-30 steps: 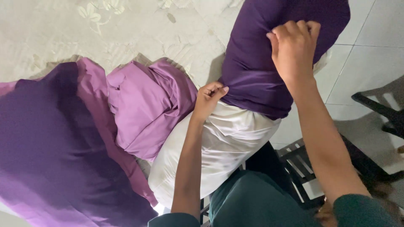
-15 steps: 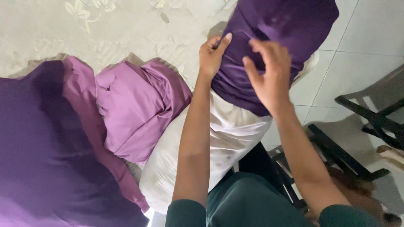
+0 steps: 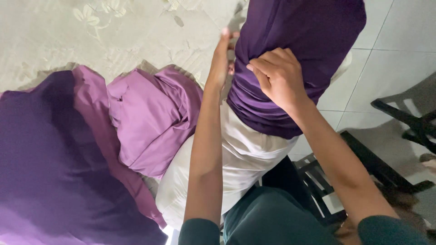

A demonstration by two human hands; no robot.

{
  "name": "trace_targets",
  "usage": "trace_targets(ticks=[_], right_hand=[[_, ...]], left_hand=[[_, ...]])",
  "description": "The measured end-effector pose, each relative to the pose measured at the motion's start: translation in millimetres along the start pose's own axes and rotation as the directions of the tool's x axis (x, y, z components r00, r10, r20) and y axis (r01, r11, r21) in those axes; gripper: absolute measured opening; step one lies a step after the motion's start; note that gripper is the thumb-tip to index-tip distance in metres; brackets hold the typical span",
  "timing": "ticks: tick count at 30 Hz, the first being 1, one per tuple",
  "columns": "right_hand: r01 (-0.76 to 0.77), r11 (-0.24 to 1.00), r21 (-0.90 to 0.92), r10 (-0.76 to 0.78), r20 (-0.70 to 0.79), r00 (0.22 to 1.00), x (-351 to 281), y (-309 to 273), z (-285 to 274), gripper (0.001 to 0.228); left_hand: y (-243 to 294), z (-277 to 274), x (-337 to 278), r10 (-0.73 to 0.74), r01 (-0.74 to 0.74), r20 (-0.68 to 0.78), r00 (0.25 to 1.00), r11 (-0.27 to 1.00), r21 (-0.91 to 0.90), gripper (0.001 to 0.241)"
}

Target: The person picks up a white pillow and a purple pillowcase, then inserts the pillow into the case by hand. They smooth the fabric and tuck the edges to fit the pillowcase snugly around the pillow.

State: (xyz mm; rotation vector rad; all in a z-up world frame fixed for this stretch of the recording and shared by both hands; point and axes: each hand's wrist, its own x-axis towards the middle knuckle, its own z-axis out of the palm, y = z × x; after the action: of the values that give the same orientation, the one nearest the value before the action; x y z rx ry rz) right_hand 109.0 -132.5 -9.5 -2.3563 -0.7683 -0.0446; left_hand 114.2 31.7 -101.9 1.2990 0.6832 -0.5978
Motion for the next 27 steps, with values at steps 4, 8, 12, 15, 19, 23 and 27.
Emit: trace_targets(ticks=[4,8,12,15,19,23,27], right_hand=[[0.008,0.999,-0.039,-0.007,0.010,1.000,5.1,5.5,-15.6,0.006],[-0.046,0.999,-0.024,0.048,0.092,0.995,5.4,8.9,-39.9,0.021],[-0.210,0.966,-0.152,0.224,0.085,0.971,-35.2,17.7,-57.4,0.041],[-0.273,0.962,0.022,0.272,0.029,0.962,-75.9,29.6,-47.0,0.022],[-0.332,0.936,0.116,0.319,0.117,0.941,-118.2,12.5,-14.7,0.006],[-0.311,0.936,0.163,0.270,0.232,0.934,-116.0,-25.9,-3.1,0.006],[-0.493,0.778,0.389,0.472,0.154,0.868,-104.7,4.8,-27.7,0.033]], left_hand=[[-58.2,20.3,68.8,0.399,-0.360,0.107,0.911,0.893,-0.269,0.019],[-54.8,11.1,34.9,0.254,-0.237,0.068,0.965,0.953,-0.190,0.029],[-96.1,-20.7,4.0,0.061,-0.055,0.101,0.993,0.996,-0.063,0.024],[-120.0,-16.9,-14.0,0.187,-0.181,0.015,0.982,0.966,-0.185,0.018],[-132.3,-21.6,-9.5,0.255,-0.263,-0.089,0.963,0.961,-0.090,0.026],[-137.0,-19.4,23.4,0.311,-0.336,-0.245,0.918,0.939,-0.069,0.026],[-174.4,-30.5,65.6,0.283,-0.290,-0.316,0.906,0.957,0.024,0.021]])
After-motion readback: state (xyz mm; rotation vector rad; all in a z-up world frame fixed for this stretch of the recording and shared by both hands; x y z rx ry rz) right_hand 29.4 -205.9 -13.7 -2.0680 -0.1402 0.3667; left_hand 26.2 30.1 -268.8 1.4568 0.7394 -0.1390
